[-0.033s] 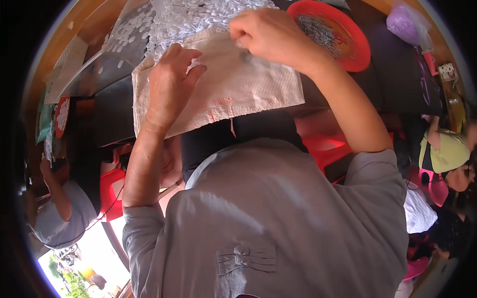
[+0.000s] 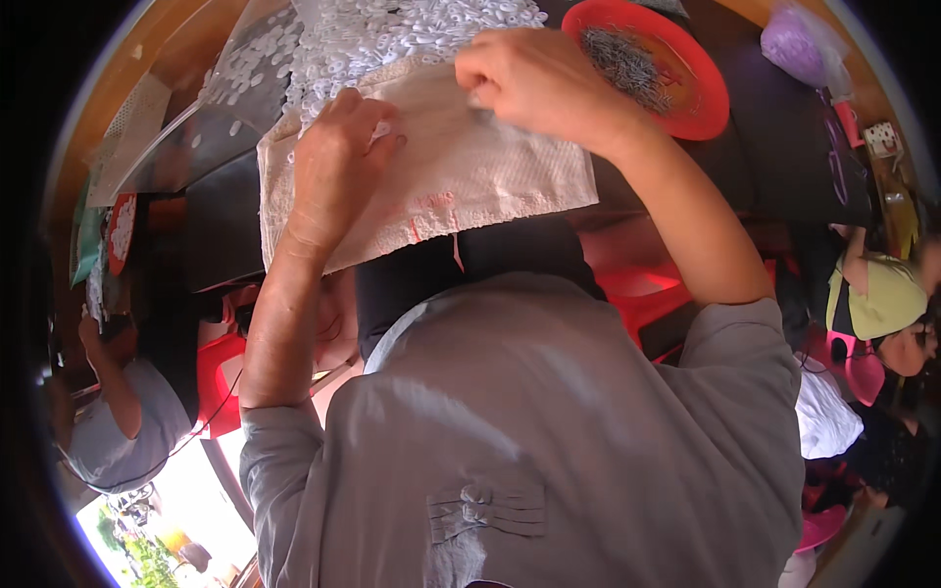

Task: Manually assembling small white plastic rings by inserting tiny metallic pins into them.

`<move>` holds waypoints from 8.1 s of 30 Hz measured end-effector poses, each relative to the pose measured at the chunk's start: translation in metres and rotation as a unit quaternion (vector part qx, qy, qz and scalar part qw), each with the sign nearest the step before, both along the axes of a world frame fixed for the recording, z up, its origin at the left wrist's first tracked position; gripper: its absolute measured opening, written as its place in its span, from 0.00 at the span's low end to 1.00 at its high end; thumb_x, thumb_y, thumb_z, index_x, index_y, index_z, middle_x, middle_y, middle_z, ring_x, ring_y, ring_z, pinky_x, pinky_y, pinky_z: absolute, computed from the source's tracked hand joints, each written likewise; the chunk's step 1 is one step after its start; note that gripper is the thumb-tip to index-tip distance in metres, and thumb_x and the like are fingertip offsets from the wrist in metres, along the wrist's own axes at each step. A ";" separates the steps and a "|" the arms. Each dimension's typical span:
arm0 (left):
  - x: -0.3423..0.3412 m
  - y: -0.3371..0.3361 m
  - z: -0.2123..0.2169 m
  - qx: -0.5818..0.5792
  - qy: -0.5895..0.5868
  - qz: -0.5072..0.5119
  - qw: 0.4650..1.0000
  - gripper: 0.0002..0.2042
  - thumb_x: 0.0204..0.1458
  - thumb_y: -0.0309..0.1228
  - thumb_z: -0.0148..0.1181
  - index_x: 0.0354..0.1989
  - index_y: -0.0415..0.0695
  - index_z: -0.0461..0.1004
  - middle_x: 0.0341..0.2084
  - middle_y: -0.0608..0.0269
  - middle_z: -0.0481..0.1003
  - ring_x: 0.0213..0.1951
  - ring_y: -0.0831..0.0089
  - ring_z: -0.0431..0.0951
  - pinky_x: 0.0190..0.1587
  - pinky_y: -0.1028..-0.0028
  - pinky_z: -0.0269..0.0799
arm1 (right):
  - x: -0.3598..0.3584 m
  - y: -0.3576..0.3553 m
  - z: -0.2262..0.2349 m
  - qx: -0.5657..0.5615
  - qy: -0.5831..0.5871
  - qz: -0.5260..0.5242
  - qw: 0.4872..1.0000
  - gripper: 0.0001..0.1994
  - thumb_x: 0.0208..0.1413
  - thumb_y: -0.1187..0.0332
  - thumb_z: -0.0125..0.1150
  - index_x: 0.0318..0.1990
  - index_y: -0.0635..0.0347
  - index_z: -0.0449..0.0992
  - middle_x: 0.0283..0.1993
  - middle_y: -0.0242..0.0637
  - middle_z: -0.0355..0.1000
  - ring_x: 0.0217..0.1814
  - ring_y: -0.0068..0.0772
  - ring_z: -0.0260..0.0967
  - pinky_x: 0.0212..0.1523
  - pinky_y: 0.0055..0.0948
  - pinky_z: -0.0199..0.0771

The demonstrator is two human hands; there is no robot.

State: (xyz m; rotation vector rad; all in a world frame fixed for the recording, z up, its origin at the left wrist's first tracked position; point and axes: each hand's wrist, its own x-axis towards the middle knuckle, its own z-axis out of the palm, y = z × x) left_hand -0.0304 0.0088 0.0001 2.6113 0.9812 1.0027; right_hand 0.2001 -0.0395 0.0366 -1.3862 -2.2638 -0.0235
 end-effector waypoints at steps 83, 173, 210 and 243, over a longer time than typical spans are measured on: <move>0.038 0.016 0.003 -0.247 -0.059 -0.052 0.966 0.03 0.46 0.22 0.61 0.30 0.39 0.75 0.26 0.59 0.76 0.30 0.70 0.76 0.34 0.74 0.72 | -0.011 0.015 -0.026 -0.070 0.305 -0.061 0.948 0.04 0.52 0.73 0.60 0.31 0.65 0.73 0.21 0.29 0.67 0.25 0.16 0.60 0.27 0.22 0.63; -0.086 0.036 -0.007 -0.063 0.032 0.088 0.994 0.06 0.43 0.19 0.61 0.31 0.37 0.73 0.28 0.57 0.72 0.31 0.62 0.77 0.36 0.71 0.71 | -0.030 0.007 -0.030 -0.153 0.324 0.072 0.931 0.03 0.51 0.79 0.59 0.34 0.67 0.74 0.29 0.27 0.71 0.33 0.14 0.66 0.35 0.17 0.67; 0.021 -0.031 0.029 -0.471 -0.488 -0.018 0.735 0.07 0.52 0.20 0.59 0.38 0.31 0.73 0.25 0.60 0.74 0.21 0.77 0.71 0.21 0.81 0.62 | -0.067 0.008 -0.013 -0.036 0.542 0.045 0.838 0.03 0.55 0.81 0.56 0.36 0.65 0.73 0.31 0.30 0.73 0.33 0.15 0.69 0.35 0.17 0.72; 0.016 -0.022 0.000 -0.481 -0.526 -0.024 0.701 0.06 0.55 0.21 0.56 0.39 0.31 0.71 0.27 0.56 0.75 0.22 0.76 0.72 0.22 0.79 0.66 | -0.065 0.011 -0.031 -0.049 0.400 0.019 0.915 0.02 0.58 0.78 0.55 0.38 0.65 0.73 0.31 0.27 0.71 0.34 0.15 0.66 0.36 0.16 0.67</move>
